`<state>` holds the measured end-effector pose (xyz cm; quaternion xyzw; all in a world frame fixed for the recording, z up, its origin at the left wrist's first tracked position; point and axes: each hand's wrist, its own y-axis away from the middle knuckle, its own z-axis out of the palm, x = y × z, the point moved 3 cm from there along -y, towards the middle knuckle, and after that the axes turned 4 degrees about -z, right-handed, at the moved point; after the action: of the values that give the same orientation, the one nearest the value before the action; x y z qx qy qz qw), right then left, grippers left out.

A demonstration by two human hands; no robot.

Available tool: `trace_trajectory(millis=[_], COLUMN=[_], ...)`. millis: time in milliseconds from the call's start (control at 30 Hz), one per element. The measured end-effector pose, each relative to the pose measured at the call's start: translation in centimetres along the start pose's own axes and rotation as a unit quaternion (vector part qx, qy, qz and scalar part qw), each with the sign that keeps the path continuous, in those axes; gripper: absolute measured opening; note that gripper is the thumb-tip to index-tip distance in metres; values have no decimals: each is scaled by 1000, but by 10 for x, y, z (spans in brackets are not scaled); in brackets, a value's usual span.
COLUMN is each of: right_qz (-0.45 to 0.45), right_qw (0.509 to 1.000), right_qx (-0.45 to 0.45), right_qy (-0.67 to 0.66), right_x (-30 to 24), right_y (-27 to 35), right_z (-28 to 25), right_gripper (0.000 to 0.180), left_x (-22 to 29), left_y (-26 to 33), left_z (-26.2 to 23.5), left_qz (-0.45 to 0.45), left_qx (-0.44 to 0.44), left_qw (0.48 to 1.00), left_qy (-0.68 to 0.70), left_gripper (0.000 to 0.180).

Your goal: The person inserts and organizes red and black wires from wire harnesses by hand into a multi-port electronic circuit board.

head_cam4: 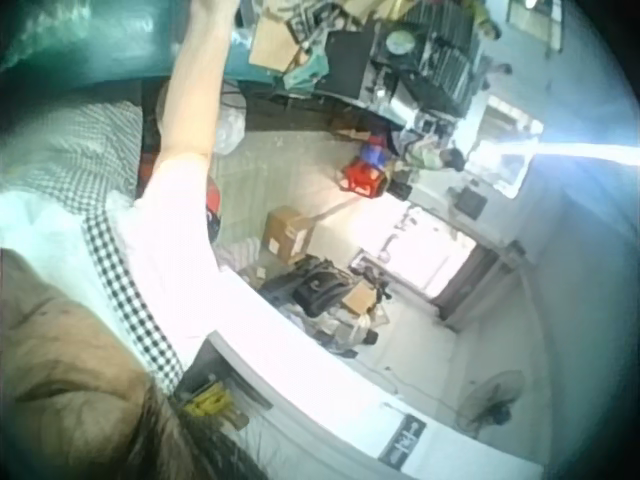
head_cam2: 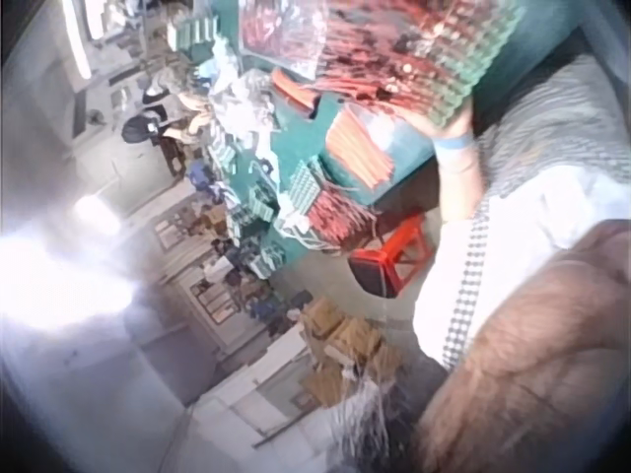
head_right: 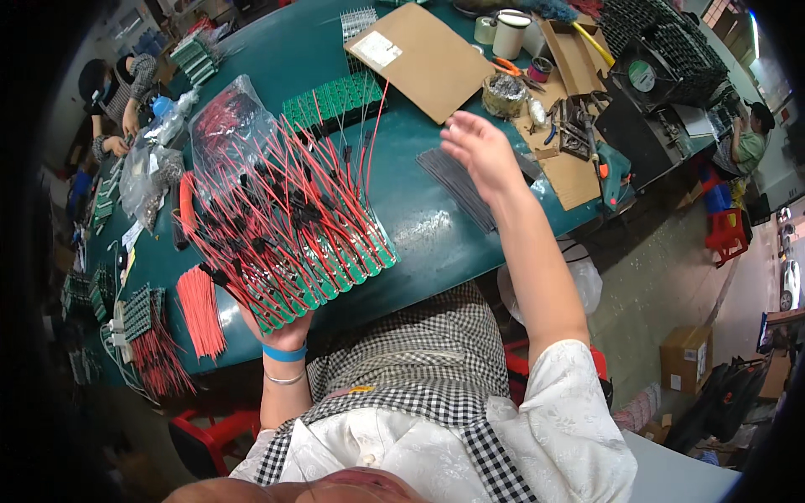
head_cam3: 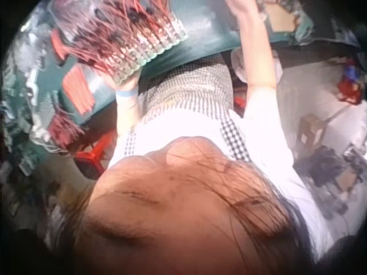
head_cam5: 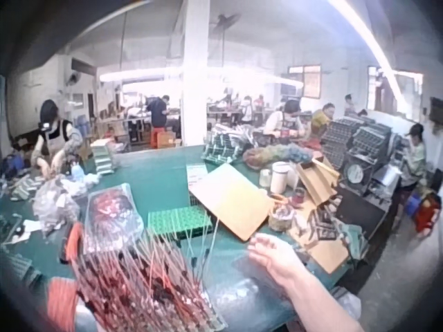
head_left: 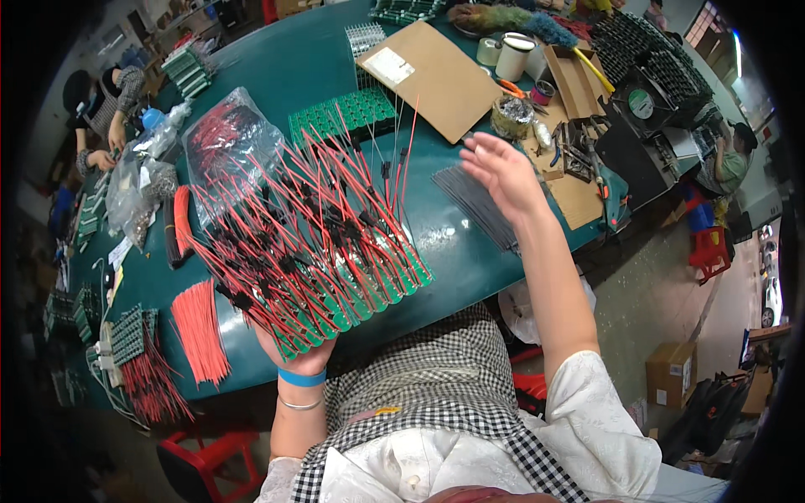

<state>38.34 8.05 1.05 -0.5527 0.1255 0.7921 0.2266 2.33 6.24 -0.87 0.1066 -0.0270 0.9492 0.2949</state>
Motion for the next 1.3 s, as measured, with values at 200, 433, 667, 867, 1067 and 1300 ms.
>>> trace_trajectory(millis=[200, 433, 667, 867, 1067, 1300], right_qz=[101, 155, 169, 127, -24, -35], right_qw=[989, 963, 966, 972, 947, 962], right_qx=[112, 220, 194, 133, -175, 38], right_qy=[-7, -19, -38, -146, -269, -267], right_x=[28, 39, 37, 40, -2, -65], right_y=[-102, -120, -126, -134, -99, -17], right_z=[-32, -34, -41, -40, -42, -11], right_gripper=[31, 8, 6, 14, 14, 30], left_x=[2, 8, 9, 6, 12, 13], left_y=[0, 9, 5, 4, 9, 5], left_z=[11, 14, 13, 16, 5, 1], left_qz=[21, 44, 39, 50, 45, 6], left_qx=[27, 0, 9, 18, -6, -40], left_qw=[999, 999, 998, 998, 999, 999], left_qy=[-11, -20, -43, -25, -8, 31], left_gripper=[65, 60, 67, 63, 68, 70])
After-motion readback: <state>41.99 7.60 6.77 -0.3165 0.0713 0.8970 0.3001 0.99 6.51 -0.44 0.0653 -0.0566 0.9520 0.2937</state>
